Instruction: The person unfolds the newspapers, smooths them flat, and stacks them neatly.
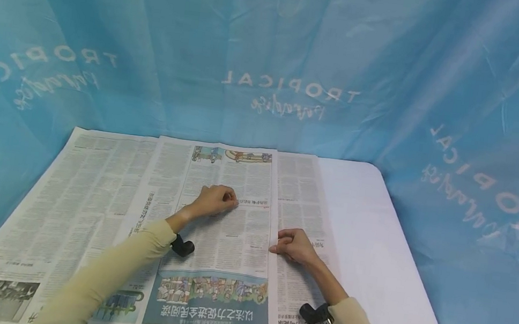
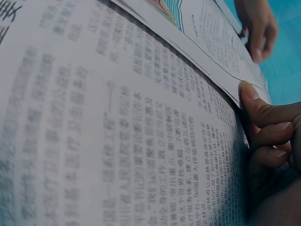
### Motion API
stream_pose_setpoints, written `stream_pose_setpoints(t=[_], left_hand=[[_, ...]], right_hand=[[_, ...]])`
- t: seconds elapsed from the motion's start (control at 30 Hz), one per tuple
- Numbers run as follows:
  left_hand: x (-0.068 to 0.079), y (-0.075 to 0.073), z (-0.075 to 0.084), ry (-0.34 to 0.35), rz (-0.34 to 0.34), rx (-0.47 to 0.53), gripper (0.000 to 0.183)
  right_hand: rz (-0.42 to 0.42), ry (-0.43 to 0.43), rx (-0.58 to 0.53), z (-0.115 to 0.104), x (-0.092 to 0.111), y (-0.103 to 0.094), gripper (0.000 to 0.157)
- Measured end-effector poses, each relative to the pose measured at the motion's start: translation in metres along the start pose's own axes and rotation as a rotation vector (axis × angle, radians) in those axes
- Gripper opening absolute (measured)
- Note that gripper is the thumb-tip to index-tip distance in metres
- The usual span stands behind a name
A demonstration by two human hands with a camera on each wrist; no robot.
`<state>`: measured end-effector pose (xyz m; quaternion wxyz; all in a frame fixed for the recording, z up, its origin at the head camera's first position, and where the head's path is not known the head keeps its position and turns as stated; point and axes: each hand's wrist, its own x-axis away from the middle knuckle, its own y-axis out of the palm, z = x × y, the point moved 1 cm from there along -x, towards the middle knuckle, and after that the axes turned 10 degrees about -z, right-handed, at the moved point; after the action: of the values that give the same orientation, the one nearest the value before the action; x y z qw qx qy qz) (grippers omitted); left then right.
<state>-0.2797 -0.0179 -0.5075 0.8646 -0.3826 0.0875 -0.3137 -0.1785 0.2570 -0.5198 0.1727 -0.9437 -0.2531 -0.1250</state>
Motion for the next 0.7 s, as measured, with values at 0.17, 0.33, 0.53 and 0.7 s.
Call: stream_pose_setpoints(t=[0.17,0.33,0.53,0.7], left_hand=[[-0.02,0.016,0.019,0.025,0.01,0.077,0.02],[-0.039,0.027,0.043,-0.035,0.059,0.063,0.029],[-0.051,0.041,0.065,-0.25,0.034,-0.176,0.058],[-0.055,0.052,0.075,-0.323,-0.01,-0.258,0.078]], right_hand=[[0.002,0.012,-0.004,0.003,0.002,0.002,0.033],[0.025,0.022,-0.018,0.002,0.003,0.003,0.028],[0.042,0.047,-0.029,0.001,0.002,0.006,0.034],[0.055,0.054,-0.013,0.001,0.003,0.007,0.034]])
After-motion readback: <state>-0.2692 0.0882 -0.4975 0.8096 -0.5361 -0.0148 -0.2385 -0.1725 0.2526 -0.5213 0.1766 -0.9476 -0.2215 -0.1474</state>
